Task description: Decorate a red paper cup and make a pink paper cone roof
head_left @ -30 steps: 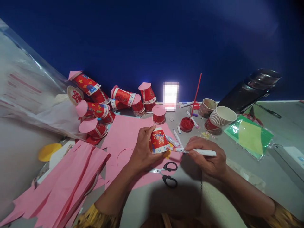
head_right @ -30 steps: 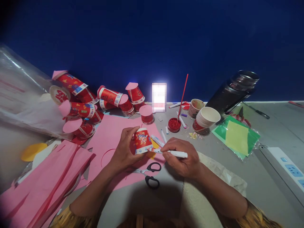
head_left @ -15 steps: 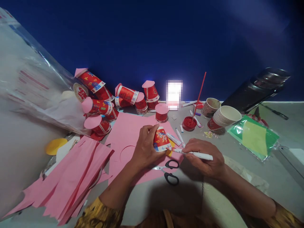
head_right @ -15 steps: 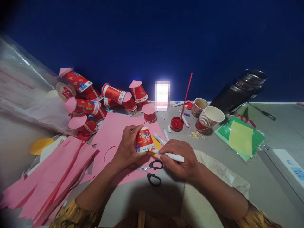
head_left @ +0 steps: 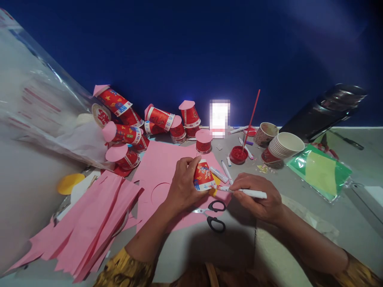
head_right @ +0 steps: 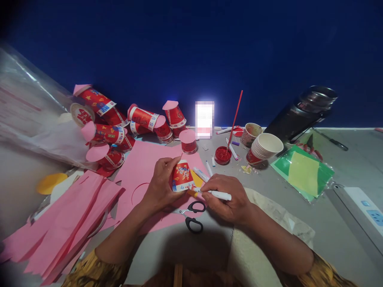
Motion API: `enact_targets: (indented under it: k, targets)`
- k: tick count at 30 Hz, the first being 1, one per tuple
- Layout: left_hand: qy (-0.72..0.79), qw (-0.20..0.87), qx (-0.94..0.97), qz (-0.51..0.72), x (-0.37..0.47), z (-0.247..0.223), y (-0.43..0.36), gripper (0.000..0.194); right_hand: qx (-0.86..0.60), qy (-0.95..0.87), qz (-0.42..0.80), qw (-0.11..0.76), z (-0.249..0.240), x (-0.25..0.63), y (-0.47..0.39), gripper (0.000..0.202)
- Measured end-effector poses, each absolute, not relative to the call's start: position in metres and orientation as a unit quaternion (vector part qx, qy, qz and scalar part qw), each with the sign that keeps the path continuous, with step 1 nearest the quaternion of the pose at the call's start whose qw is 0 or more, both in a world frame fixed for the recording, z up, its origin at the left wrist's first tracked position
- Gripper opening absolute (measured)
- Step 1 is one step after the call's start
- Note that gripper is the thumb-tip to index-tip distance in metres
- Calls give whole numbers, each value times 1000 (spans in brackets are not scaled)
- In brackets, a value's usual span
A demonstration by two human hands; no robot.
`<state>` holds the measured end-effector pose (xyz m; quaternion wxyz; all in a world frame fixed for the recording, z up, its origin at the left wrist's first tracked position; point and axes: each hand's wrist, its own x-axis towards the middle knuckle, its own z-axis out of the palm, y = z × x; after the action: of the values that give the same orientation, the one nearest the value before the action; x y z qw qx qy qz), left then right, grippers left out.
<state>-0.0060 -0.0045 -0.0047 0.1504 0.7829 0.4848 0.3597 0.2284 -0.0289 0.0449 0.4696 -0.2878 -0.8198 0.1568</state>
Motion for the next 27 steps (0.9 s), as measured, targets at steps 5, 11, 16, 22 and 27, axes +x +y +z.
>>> enact_targets:
  k: [5, 11, 16, 22, 27]
  targets:
    - [485, 155, 781, 361, -6, -5, -5, 92, -295, -807, 149, 489, 44, 230, -29, 15]
    - [477, 147, 786, 365, -5, -6, -5, 93, -294, -814, 152, 478, 43, 230, -28, 13]
    - [484, 148, 785, 357, -5, -5, -5, 94, -303, -807, 149, 484, 43, 231, -28, 15]
    - [495, 195, 771, 350, -6, -5, -5, 93, -292, -806, 158, 490, 44, 229, -30, 14]
    - [500, 129, 795, 318, -6, -7, -5, 95, -287, -803, 165, 495, 42, 226, -30, 13]
